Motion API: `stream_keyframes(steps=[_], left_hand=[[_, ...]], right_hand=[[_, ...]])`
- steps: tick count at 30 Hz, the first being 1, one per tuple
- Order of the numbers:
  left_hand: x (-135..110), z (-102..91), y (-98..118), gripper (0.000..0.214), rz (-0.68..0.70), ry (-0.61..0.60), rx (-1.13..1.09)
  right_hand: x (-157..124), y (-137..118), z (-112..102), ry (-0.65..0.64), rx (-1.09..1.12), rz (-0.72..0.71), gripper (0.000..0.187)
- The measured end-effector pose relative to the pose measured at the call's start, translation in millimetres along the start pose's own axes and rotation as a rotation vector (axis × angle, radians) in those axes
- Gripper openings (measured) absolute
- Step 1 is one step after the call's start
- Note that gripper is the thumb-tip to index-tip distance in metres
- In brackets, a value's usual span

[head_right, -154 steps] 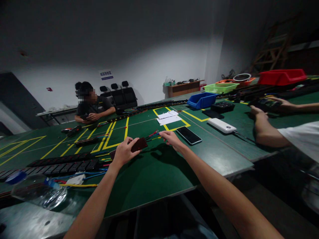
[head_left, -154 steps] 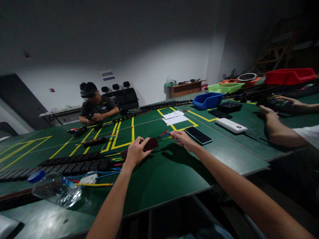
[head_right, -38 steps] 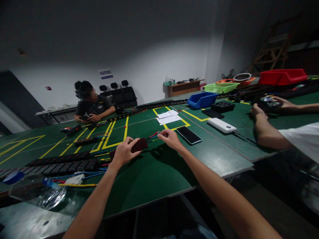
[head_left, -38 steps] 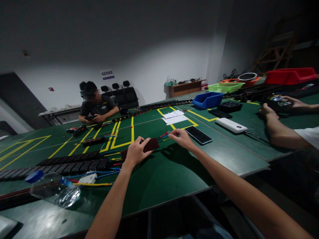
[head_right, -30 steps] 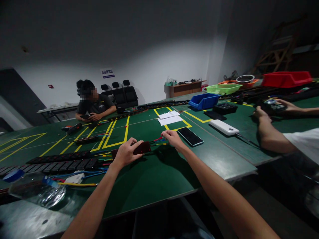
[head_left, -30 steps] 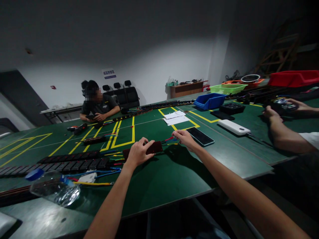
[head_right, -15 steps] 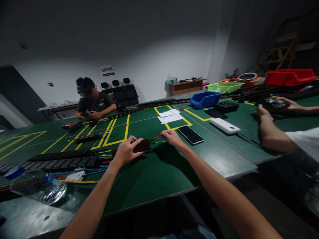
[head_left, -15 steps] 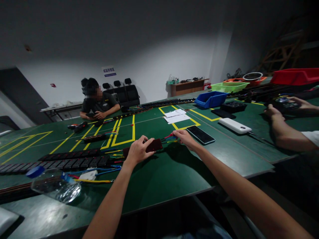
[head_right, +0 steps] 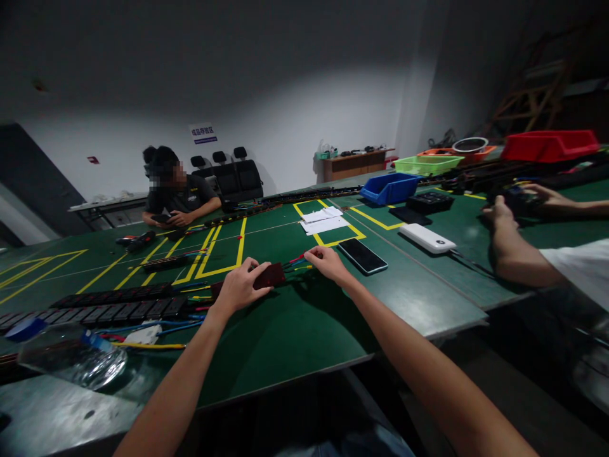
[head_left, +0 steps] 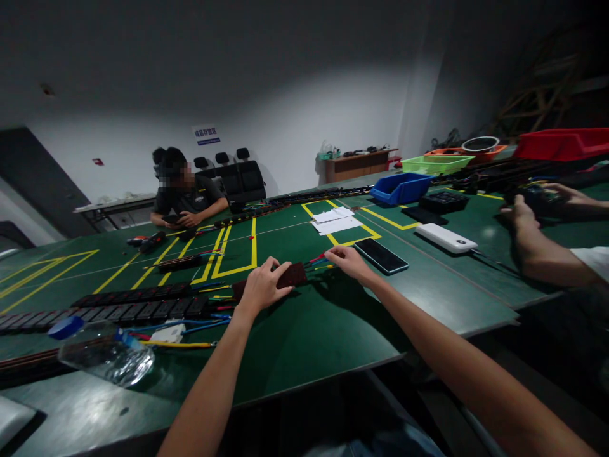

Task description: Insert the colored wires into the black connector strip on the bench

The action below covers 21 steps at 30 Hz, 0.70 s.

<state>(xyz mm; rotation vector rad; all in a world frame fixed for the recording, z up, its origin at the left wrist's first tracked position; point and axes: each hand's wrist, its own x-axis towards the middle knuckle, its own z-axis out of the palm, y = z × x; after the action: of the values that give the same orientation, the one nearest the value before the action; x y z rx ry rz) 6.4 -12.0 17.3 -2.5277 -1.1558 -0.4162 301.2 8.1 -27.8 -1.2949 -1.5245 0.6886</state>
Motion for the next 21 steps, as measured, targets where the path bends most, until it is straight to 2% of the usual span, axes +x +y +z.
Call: stream_keyframes(steps=[5, 10, 16, 21], left_hand=[[0.0, 3.1, 0.8, 0.066, -0.019, -0.005, 0.016], [0.0, 4.8, 0.2, 0.066, -0.026, -0.004, 0.011], [-0.1, 1.9, -1.5, 0.062, -0.023, 0.054, -0.008], [-0.4, 0.0, -5.6, 0.06, -0.055, 0.141, -0.013]], right_hand=[[-1.2, 4.1, -1.7, 0.029, -0.294, -0.096, 0.042], [-3.6, 1.2, -1.2, 0.07, -0.341, -0.219, 0.038], [-3.4, -4.1, -3.5, 0.055, -0.18, -0.122, 0.043], [-5.8, -16.4, -4.1, -0.07, 0.134, 0.055, 0.048]])
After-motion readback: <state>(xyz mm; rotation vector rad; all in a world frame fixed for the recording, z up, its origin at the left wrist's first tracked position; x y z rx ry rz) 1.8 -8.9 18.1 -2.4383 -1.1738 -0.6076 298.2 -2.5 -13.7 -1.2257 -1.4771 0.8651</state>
